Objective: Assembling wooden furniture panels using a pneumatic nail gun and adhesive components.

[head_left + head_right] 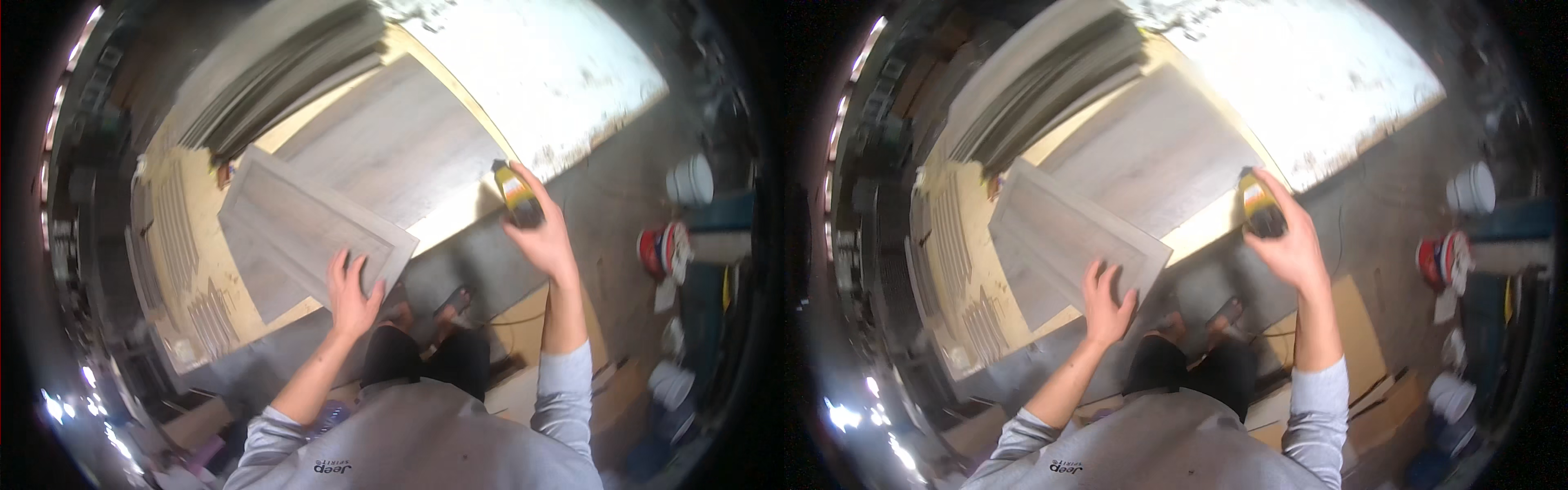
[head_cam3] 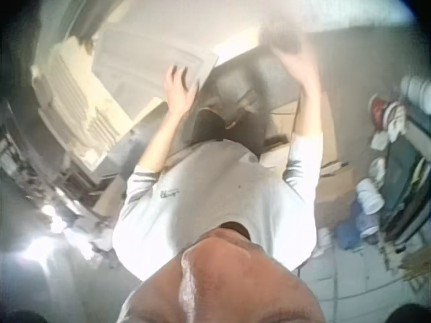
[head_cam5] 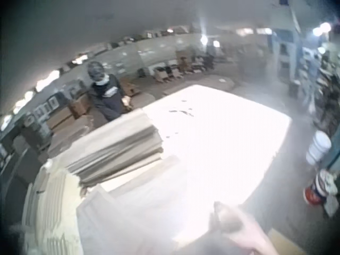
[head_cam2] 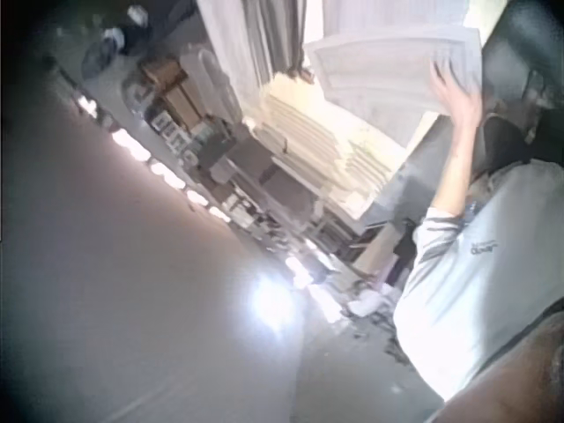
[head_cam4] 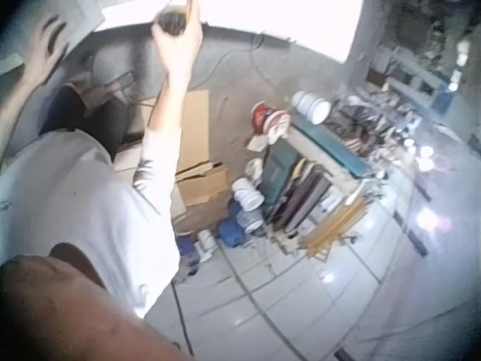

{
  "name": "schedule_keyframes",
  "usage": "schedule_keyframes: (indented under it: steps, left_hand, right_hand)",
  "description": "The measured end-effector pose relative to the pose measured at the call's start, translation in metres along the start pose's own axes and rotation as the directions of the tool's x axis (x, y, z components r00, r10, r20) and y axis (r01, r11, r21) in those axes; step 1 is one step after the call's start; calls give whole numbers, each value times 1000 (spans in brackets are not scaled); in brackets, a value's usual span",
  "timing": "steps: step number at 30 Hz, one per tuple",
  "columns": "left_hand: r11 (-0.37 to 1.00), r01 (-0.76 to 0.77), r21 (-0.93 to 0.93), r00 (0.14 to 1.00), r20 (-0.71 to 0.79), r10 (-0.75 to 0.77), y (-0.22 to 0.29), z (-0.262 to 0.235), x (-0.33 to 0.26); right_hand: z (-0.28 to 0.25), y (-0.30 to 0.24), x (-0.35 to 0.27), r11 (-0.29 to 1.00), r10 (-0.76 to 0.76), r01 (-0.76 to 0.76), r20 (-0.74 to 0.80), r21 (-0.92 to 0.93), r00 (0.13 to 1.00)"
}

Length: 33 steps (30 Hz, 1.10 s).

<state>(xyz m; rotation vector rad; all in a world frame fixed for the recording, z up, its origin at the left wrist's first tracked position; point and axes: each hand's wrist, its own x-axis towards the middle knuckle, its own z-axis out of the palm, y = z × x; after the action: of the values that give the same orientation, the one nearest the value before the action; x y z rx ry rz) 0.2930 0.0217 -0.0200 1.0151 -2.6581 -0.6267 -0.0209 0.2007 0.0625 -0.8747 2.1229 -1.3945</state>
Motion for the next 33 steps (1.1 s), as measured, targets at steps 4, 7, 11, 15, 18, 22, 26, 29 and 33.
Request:
schedule_keyframes:
  steps: [4, 7, 11, 15, 18, 22, 26, 29, 33]
  left_hand:
    - [926, 370, -69, 884, -281, -374, -37, 4, -92]
    - [330, 548, -768, 658, 152, -737, -49, 21, -114]
    - [-26, 625, -780, 492, 420, -762, -32, 53, -107]
    - [-244, 740, -627, 428, 719, -548, 4, 61, -79]
    - [112, 880, -462, 469, 882, -41, 29, 56, -46]
    - [681, 346, -646, 896, 443, -34, 10, 32, -5]
    - [828, 424, -367, 889, -6, -457, -110, -56, 65]
    - [877, 465, 119, 809, -460, -366, -239, -62, 93]
    - [738, 625, -255, 767, 23, -641, -309, -93, 119]
  right_hand:
    - [18, -7, 98, 829, 77, -21, 78, -559, 994]
    - [37, 26, 149, 726, -32, 98, 108, -680, 994]
    - [95, 24, 157, 875, -260, 273, 87, -400, 962]
    - [131, 32, 115, 859, -376, 359, 27, -364, 926]
    - [124, 79, 100, 929, -206, 142, -159, -341, 966]
    - [108, 111, 81, 921, 28, -76, -129, -382, 991]
    - [110, 123, 78, 912, 226, -257, -130, -319, 965]
    - [120, 108, 82, 922, 228, -265, -156, -282, 961]
    - [135, 89, 110, 841, 264, -326, -198, -432, 944]
